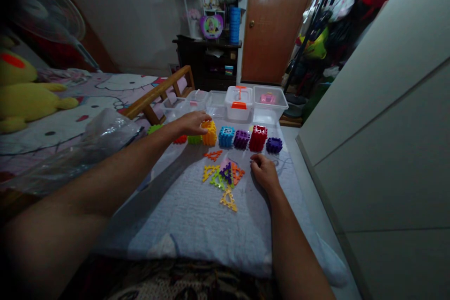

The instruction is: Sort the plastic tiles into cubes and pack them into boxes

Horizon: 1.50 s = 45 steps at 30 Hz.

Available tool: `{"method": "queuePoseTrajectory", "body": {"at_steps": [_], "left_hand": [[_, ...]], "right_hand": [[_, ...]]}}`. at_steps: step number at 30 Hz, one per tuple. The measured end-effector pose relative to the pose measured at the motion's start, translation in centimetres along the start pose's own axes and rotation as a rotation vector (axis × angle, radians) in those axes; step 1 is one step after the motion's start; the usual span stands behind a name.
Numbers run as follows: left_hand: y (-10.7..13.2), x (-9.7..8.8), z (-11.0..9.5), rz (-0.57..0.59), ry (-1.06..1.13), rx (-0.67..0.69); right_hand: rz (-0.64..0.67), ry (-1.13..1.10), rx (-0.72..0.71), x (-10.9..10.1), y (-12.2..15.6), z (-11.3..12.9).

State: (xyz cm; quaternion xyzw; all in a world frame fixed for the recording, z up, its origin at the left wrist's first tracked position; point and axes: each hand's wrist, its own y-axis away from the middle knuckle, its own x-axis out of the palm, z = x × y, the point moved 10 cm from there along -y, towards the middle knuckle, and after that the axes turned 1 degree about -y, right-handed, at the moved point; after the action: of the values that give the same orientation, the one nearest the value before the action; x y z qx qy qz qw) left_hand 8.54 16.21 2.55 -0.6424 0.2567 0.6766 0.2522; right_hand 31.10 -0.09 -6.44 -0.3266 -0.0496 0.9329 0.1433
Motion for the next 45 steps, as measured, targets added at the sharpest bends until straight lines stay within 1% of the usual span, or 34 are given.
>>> {"method": "queuePoseTrajectory", "body": {"at_steps": [2, 3, 5, 7, 9, 10, 12, 14, 16, 17, 19, 21, 23, 27, 32, 34, 37, 41, 43, 45], "left_hand": [[0.2, -0.2, 0.2, -0.018, 0.026, 0.009], [0.5, -0.6, 0.1, -0.046, 0.042, 0.015], [1.6, -1.9, -0.3, -0.144, 0.08, 0.025], [3.5, -3.4, -1.4, -0.271, 0.134, 0.036], [5.8, -3.8, -3.1, -0.344, 0.214, 0.048], [6.9, -3.4, -4.3, -0.345, 0.256, 0.066], [8.9, -1.3, -6.7, -0.28, 0.34, 0.106], [10.4, 1.5, -8.8, -0.187, 0.39, 0.14], [11.4, 3.8, -9.9, -0.151, 0.402, 0.12], [11.7, 4.7, -9.9, -0.157, 0.402, 0.089], [12.0, 5.8, -9.6, -0.199, 0.402, 0.012], [12.0, 6.3, -8.9, -0.242, 0.414, -0.06], [11.9, 6.7, -8.4, -0.27, 0.432, -0.114], [11.7, 7.3, -7.9, -0.297, 0.488, -0.16], [11.8, 7.7, -8.2, -0.314, 0.553, -0.126], [11.9, 7.8, -8.2, -0.32, 0.552, -0.124], [11.8, 8.2, -8.2, -0.318, 0.532, -0.132], [11.9, 8.4, -8.1, -0.314, 0.524, -0.134], [11.9, 8.3, -8.1, -0.314, 0.529, -0.127], [11.9, 8.3, -8.1, -0.315, 0.53, -0.12]], "right_hand": [[-0.003, 0.002, 0.007, 0.0, 0.0, 0.0], [-0.002, 0.002, 0.009, 0.0, 0.0, 0.0], [0.002, 0.001, 0.003, 0.0, 0.0, 0.1], [0.005, 0.004, -0.009, 0.0, 0.0, 0.2], [0.009, 0.007, -0.014, 0.0, 0.0, 0.2], [0.012, 0.007, -0.016, 0.1, 0.1, 0.4], [0.026, 0.004, -0.06, 0.4, 0.3, 1.2], [0.058, 0.004, -0.173, 1.1, 0.9, 3.2], [0.117, 0.032, -0.307, 2.3, 1.8, 5.6], [0.155, 0.061, -0.359, 3.0, 2.4, 6.6], [0.224, 0.147, -0.419, 4.4, 3.3, 8.1], [0.262, 0.235, -0.443, 5.4, 3.9, 8.8], [0.272, 0.289, -0.447, 5.8, 4.2, 8.9], [0.272, 0.3, -0.435, 5.9, 4.1, 8.6], [0.228, 0.249, -0.427, 5.2, 3.9, 8.5], [0.203, 0.201, -0.394, 4.7, 3.6, 8.3], [0.132, 0.1, -0.263, 3.5, 2.9, 6.9], [-0.03, -0.038, -0.061, 1.2, 1.9, 3.7], [-0.106, -0.066, 0.022, 0.0, 1.6, 2.1], [-0.139, -0.037, 0.072, -0.8, 1.4, 0.9]]}}
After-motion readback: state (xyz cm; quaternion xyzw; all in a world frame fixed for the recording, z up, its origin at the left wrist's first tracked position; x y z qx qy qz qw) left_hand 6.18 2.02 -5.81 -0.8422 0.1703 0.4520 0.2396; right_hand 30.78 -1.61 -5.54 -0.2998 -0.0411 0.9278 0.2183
